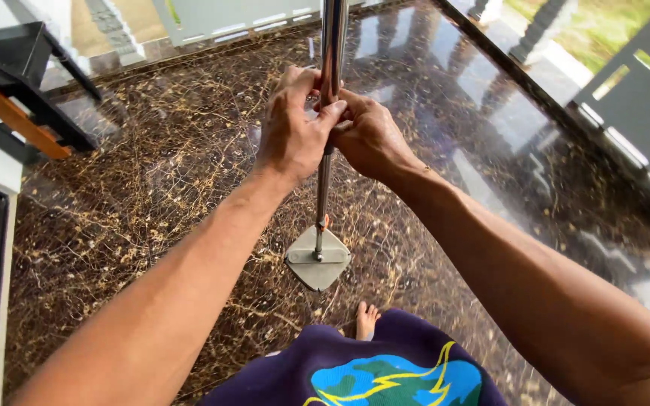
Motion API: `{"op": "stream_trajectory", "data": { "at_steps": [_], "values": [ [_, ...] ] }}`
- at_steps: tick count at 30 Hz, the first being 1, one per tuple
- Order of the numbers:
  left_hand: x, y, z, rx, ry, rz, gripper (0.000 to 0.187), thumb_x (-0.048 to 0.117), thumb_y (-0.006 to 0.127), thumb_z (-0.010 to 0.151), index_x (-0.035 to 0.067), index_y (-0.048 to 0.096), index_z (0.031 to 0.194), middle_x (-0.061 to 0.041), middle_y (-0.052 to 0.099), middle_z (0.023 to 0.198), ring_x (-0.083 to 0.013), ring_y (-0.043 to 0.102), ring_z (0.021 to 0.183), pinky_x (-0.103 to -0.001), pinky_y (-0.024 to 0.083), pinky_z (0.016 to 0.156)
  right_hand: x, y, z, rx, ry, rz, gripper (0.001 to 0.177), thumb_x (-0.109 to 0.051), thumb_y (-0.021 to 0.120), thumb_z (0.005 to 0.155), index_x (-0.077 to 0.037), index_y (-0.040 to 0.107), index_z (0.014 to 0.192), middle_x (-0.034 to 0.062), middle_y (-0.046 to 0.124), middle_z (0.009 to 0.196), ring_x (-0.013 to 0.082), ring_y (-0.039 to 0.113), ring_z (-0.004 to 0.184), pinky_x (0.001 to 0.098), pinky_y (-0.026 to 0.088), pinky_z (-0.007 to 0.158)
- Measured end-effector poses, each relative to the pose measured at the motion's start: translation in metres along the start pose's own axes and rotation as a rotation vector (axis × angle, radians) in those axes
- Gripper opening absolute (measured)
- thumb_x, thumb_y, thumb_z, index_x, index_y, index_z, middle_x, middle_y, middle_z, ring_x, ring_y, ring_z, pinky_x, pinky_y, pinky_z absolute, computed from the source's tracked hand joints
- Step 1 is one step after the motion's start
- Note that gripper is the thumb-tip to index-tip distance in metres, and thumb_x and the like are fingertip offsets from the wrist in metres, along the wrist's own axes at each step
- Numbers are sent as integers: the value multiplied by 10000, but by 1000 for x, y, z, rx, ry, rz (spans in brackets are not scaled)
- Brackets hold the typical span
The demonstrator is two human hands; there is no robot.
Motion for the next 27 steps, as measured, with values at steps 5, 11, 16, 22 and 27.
{"op": "stream_trajectory", "data": {
  "at_steps": [5,11,16,22,27],
  "values": [
    [-41,29,59,119,57,89,119,176,764,931,145,672,998,-17,600,980,-209,628,1000,-414,552,899,33,-34,94,-170,-201,-33,264,-211,737,957,-147,683,1207,67,755,972,134,697,843,312,601,745],
    [-86,54,115,138,-68,39,115,162,769,927,138,660,951,6,611,981,-182,683,927,-353,603,812,17,-73,180,-143,-361,54,258,-231,645,952,-116,692,1178,87,729,1120,208,711,964,369,624,800],
    [-138,83,161,157,-72,25,162,135,803,894,113,643,883,-23,603,959,-192,705,876,-339,650,767,-4,-78,254,-113,-600,96,403,-387,627,1020,-56,584,1245,130,692,1153,228,719,980,374,643,814],
    [-177,94,228,80,-104,35,138,137,792,857,98,661,878,-35,615,1019,-200,710,871,-345,660,732,-7,-78,353,-114,-769,234,346,-378,483,1121,-86,645,1214,84,712,1151,168,785,968,364,615,865],
    [-207,90,282,-4,-174,5,168,191,798,874,77,678,903,-70,608,1008,-190,738,845,-355,652,777,-2,-80,405,-132,-829,202,244,-239,537,1179,-27,657,1161,108,745,1023,205,791,952,398,624,916]
  ]
}}
Point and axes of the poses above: each hand's wrist, its own z-axis towards the middle knuckle, its own y-axis out of the palm, x = y × z, the point moved 1 cm from there along z, towards the middle knuckle
